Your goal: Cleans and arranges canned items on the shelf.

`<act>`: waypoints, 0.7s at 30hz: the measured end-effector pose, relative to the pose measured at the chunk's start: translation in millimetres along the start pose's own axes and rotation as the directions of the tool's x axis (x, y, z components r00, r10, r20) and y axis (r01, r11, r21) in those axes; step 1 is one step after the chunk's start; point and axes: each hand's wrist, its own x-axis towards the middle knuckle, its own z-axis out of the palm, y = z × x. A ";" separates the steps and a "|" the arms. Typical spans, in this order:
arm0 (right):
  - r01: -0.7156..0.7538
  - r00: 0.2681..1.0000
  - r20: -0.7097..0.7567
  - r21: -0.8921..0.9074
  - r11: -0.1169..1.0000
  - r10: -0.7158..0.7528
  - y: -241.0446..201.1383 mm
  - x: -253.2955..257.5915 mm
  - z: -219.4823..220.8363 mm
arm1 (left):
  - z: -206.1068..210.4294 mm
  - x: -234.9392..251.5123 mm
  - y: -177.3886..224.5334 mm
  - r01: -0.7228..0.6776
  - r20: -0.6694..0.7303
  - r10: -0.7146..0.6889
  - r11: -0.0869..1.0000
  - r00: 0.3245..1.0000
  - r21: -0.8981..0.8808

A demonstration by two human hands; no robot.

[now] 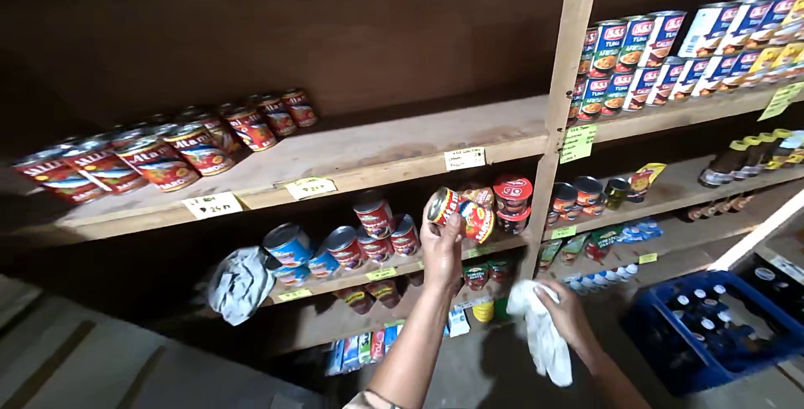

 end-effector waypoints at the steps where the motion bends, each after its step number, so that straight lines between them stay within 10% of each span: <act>1: 0.090 0.994 -0.063 0.019 0.996 -0.088 -21.7 13.1 0.1 | -5.0 -6.6 -5.8 0.028 -0.024 -0.028 1.000 0.999 0.011; 6: 0.612 0.723 -0.198 -0.263 0.746 -0.662 -105.3 105.6 15.2 | -38.1 -30.8 -20.2 0.134 -0.122 -0.128 0.990 0.984 0.044; 14: 0.595 0.308 -0.293 -0.683 0.423 -0.905 -99.6 228.3 66.3 | -92.6 -28.0 -13.8 0.166 -0.278 -0.151 0.986 0.949 0.031; 16: 0.563 0.458 -0.218 -0.679 0.471 -0.862 -92.5 211.8 60.5 | -101.9 -23.8 -12.6 0.167 -0.288 -0.154 0.986 0.945 0.022; 18: 0.486 0.821 0.101 -0.639 0.596 -0.562 -88.6 178.6 44.3 | -110.9 -20.0 -11.3 0.168 -0.284 -0.156 0.986 0.946 0.019; 21: 0.380 0.911 0.375 -0.599 0.705 -0.173 -95.0 145.0 21.5 | -122.7 -11.1 -13.5 0.194 -0.265 -0.182 0.981 0.947 0.021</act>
